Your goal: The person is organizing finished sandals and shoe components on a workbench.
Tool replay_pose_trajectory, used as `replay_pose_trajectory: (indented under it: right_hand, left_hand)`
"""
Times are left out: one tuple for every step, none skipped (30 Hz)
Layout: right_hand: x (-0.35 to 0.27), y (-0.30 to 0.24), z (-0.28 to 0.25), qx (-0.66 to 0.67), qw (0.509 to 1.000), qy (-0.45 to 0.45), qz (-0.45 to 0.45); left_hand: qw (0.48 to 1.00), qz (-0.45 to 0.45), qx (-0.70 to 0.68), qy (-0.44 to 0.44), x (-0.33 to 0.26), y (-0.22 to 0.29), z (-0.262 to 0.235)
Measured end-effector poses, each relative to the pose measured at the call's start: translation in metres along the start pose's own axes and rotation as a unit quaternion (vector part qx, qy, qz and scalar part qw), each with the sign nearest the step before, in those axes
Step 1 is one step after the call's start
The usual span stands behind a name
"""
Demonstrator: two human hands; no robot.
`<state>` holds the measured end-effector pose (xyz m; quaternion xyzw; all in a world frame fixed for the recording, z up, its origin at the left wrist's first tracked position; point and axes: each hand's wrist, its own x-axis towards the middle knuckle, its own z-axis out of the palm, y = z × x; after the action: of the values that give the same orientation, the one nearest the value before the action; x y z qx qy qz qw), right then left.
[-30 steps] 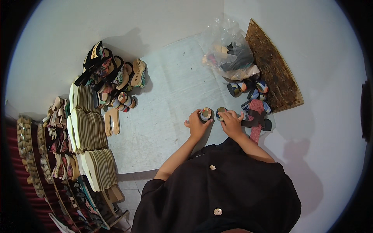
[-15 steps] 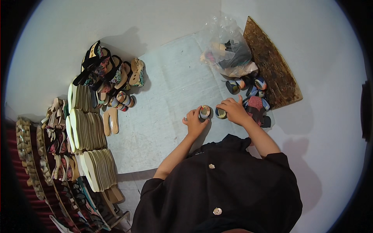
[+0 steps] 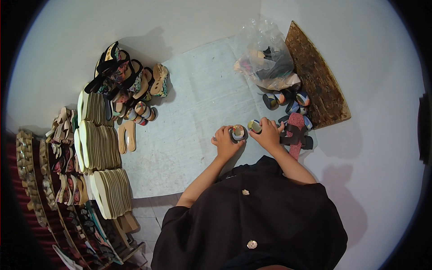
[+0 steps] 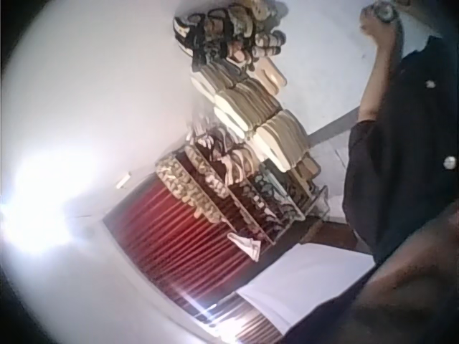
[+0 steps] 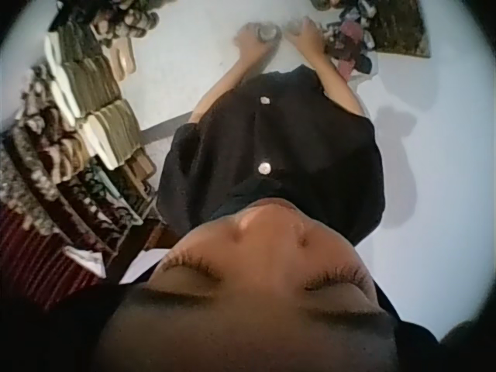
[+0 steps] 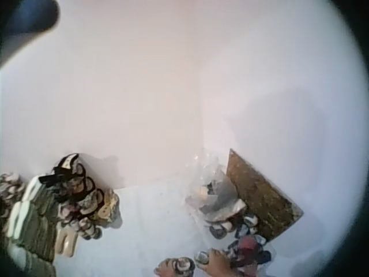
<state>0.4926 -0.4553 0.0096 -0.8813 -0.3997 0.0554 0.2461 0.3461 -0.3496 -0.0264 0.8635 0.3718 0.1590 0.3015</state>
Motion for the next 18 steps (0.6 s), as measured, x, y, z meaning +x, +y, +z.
replay_pose_trajectory:
  right_hand:
    - [-0.001, -0.001, 0.005, -0.019, 0.999, 0.035, -0.010]
    - [-0.002, -0.003, 0.009, -0.018, 0.999, 0.035, -0.011]
    - [-0.002, -0.004, 0.013, -0.025, 0.999, 0.042, -0.012]
    - [-0.004, -0.005, 0.016, -0.031, 0.998, 0.050, -0.014]
    - [-0.005, -0.005, 0.017, -0.031, 0.998, 0.050, -0.015]
    - [-0.006, -0.005, 0.017, -0.044, 0.998, 0.046, -0.012]
    - [-0.008, -0.005, 0.018, -0.057, 0.997, 0.041, -0.008]
    - [-0.010, -0.003, 0.019, -0.058, 0.997, 0.042, -0.009]
    - [-0.012, -0.001, 0.021, -0.069, 0.996, 0.053, -0.024]
    - [-0.015, 0.002, 0.023, -0.080, 0.994, 0.064, -0.039]
    - [-0.016, 0.001, 0.021, -0.081, 0.994, 0.063, -0.041]
    - [-0.018, 0.000, 0.019, -0.063, 0.996, 0.055, -0.031]
    - [-0.019, -0.001, 0.018, -0.044, 0.998, 0.046, -0.020]
    - [-0.021, -0.005, 0.012, -0.046, 0.997, 0.048, -0.026]
    - [-0.023, -0.009, 0.005, -0.045, 0.998, 0.039, -0.013]
    - [-0.024, -0.013, 0.001, -0.043, 0.999, 0.029, -0.002]
    - [-0.025, -0.009, 0.003, -0.044, 0.999, 0.029, -0.004]
    - [-0.024, -0.004, 0.008, -0.033, 0.998, 0.045, 0.003]
  left_hand:
    - [1.000, 0.001, 0.005, 0.010, -0.001, 0.000, 0.000]
    - [1.000, 0.002, 0.009, 0.020, -0.002, 0.000, 0.001]
    - [1.000, 0.002, 0.010, 0.021, -0.003, 0.000, 0.002]
    - [1.000, 0.002, 0.013, 0.014, -0.005, 0.000, 0.002]
    - [1.000, 0.001, 0.016, 0.008, -0.005, 0.000, 0.001]
    - [1.000, 0.000, 0.016, 0.009, -0.006, 0.000, 0.001]
    - [1.000, -0.003, 0.016, 0.007, -0.007, 0.000, 0.000]
    - [1.000, -0.004, 0.014, 0.006, -0.007, 0.002, 0.000]
    - [1.000, -0.005, 0.013, 0.006, -0.007, 0.003, 0.000]
    - [1.000, -0.001, 0.013, 0.013, -0.008, 0.003, 0.000]
    - [1.000, 0.001, 0.013, 0.021, -0.007, 0.004, 0.001]
    - [1.000, -0.001, 0.013, 0.022, -0.006, 0.005, 0.001]
    - [1.000, -0.009, -0.003, 0.022, -0.005, 0.007, 0.003]
    - [0.999, -0.016, -0.021, 0.027, -0.005, 0.008, 0.002]
    - [0.999, -0.016, -0.023, 0.034, -0.005, 0.010, 0.001]
    - [0.998, -0.027, -0.009, 0.048, -0.006, 0.012, 0.001]
    - [0.998, -0.039, 0.007, 0.056, -0.007, 0.015, 0.004]
    - [0.997, -0.040, 0.005, 0.060, -0.007, 0.016, 0.006]
